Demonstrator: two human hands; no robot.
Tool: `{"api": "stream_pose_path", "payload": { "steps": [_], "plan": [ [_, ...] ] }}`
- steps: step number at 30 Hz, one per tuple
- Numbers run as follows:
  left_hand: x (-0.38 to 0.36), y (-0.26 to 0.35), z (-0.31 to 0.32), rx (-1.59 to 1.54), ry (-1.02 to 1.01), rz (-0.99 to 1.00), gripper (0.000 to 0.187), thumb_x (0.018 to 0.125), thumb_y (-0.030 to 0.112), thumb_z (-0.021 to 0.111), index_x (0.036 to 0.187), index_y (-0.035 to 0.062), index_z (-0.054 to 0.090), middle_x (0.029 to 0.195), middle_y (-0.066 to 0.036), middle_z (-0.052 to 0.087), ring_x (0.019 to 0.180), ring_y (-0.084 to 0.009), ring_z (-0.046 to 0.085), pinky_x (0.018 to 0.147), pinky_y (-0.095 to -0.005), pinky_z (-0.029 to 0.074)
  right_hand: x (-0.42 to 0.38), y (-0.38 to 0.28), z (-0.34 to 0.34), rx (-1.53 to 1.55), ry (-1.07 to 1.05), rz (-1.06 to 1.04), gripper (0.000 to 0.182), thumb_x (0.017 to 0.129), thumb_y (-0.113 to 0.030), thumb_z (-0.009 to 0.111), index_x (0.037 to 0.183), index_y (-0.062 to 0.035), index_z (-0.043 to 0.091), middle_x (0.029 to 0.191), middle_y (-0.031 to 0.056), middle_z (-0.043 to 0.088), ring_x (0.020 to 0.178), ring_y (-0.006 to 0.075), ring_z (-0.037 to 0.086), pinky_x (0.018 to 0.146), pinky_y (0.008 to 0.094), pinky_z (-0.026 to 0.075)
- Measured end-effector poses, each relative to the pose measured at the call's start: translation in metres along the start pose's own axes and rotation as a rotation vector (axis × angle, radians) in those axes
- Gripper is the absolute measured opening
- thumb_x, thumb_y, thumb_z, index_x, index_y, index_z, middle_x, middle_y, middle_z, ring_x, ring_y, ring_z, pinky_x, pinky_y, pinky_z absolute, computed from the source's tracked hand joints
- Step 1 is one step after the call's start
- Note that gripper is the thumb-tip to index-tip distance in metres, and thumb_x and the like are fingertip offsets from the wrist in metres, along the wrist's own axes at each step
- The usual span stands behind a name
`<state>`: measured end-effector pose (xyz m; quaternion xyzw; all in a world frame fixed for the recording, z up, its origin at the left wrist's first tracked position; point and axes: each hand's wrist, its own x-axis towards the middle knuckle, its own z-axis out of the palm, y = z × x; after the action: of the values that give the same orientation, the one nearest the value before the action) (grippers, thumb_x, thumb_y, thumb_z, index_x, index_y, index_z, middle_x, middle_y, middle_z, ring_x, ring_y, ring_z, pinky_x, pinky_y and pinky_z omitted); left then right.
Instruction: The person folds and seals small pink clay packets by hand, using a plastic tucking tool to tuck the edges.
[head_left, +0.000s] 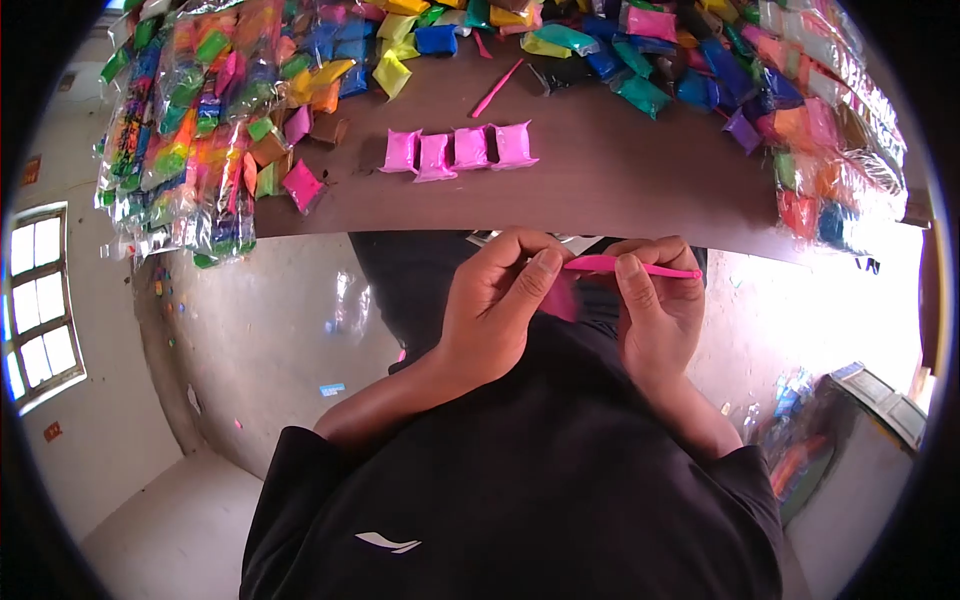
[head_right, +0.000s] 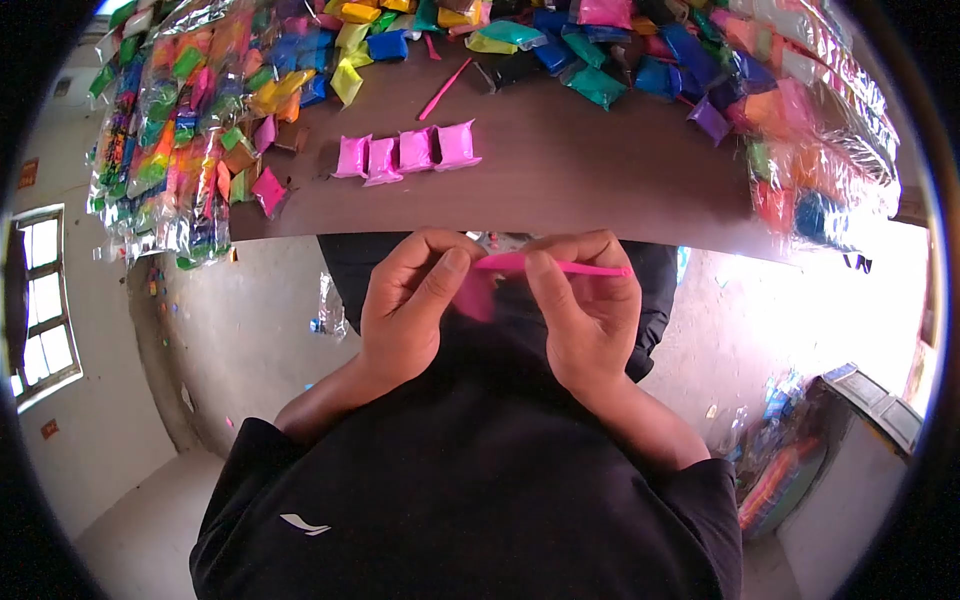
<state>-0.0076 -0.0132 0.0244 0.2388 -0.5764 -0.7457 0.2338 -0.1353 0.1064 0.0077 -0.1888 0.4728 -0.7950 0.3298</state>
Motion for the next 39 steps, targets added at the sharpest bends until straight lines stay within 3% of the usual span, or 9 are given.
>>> {"api": "stream_pose_path", "payload": {
  "steps": [6, 9, 14, 20, 29, 39],
  "plan": [
    [-0.001, 0.001, -0.001, -0.085, -0.004, 0.011, 0.018, 0.109, 0.013, 0.053, 0.113, -0.0012, 0.065, 0.097, 0.003, 0.061, 0.078, -0.0007, 0.043, 0.073, -0.0181, 0.036, 0.0, 0.002, 0.003, 0.016, 0.019, 0.001, 0.005, 0.102, 0.0, 0.061, 0.105, -0.001, 0.058, 0.102, 0.0054, 0.066, 0.087, 0.007, 0.057, 0.082, 0.0213, 0.044],
    [-0.002, -0.002, -0.006, -0.066, -0.013, 0.025, 0.018, 0.109, 0.015, 0.055, 0.112, -0.0008, 0.062, 0.1, 0.0, 0.062, 0.087, -0.0027, 0.051, 0.077, -0.0192, 0.041, 0.001, 0.001, 0.005, -0.059, 0.046, -0.015, 0.009, 0.104, -0.003, 0.058, 0.112, 0.002, 0.06, 0.1, 0.0044, 0.065, 0.087, 0.0077, 0.057, 0.082, 0.0204, 0.044],
    [-0.005, -0.003, -0.005, -0.105, 0.073, -0.046, 0.014, 0.109, 0.013, 0.056, 0.11, 0.0002, 0.061, 0.1, 0.001, 0.061, 0.086, -0.0028, 0.05, 0.076, -0.0191, 0.041, 0.001, -0.001, 0.003, 0.033, -0.035, 0.156, 0.02, 0.107, -0.005, 0.054, 0.12, 0.0074, 0.064, 0.112, 0.0091, 0.068, 0.099, 0.013, 0.065, 0.091, 0.0252, 0.05],
    [-0.003, -0.009, -0.004, -0.164, 0.034, -0.006, 0.015, 0.109, 0.013, 0.053, 0.11, 0.0, 0.06, 0.102, 0.0, 0.06, 0.085, -0.0025, 0.047, 0.079, -0.0195, 0.039, -0.002, -0.001, 0.003, 0.029, -0.056, 0.013, 0.02, 0.106, -0.002, 0.055, 0.119, 0.008, 0.065, 0.115, 0.0122, 0.068, 0.101, 0.017, 0.068, 0.092, 0.0308, 0.054],
    [-0.001, -0.006, 0.0, -0.179, 0.007, -0.013, 0.015, 0.11, 0.013, 0.052, 0.11, -0.0004, 0.059, 0.104, -0.002, 0.061, 0.09, -0.0047, 0.049, 0.084, -0.0208, 0.04, -0.002, -0.003, -0.002, -0.017, -0.144, -0.063, 0.019, 0.104, 0.002, 0.055, 0.119, 0.0092, 0.065, 0.116, 0.0146, 0.067, 0.102, 0.0191, 0.067, 0.09, 0.0313, 0.054],
    [0.002, -0.001, -0.001, -0.224, 0.009, -0.06, 0.018, 0.111, 0.016, 0.051, 0.108, 0.0003, 0.059, 0.104, -0.006, 0.066, 0.093, -0.007, 0.056, 0.087, -0.022, 0.043, -0.004, -0.003, -0.008, -0.024, -0.125, -0.032, 0.017, 0.106, -0.003, 0.055, 0.114, 0.0067, 0.066, 0.106, 0.0108, 0.068, 0.091, 0.0137, 0.067, 0.08, 0.0253, 0.052]
  ]
}}
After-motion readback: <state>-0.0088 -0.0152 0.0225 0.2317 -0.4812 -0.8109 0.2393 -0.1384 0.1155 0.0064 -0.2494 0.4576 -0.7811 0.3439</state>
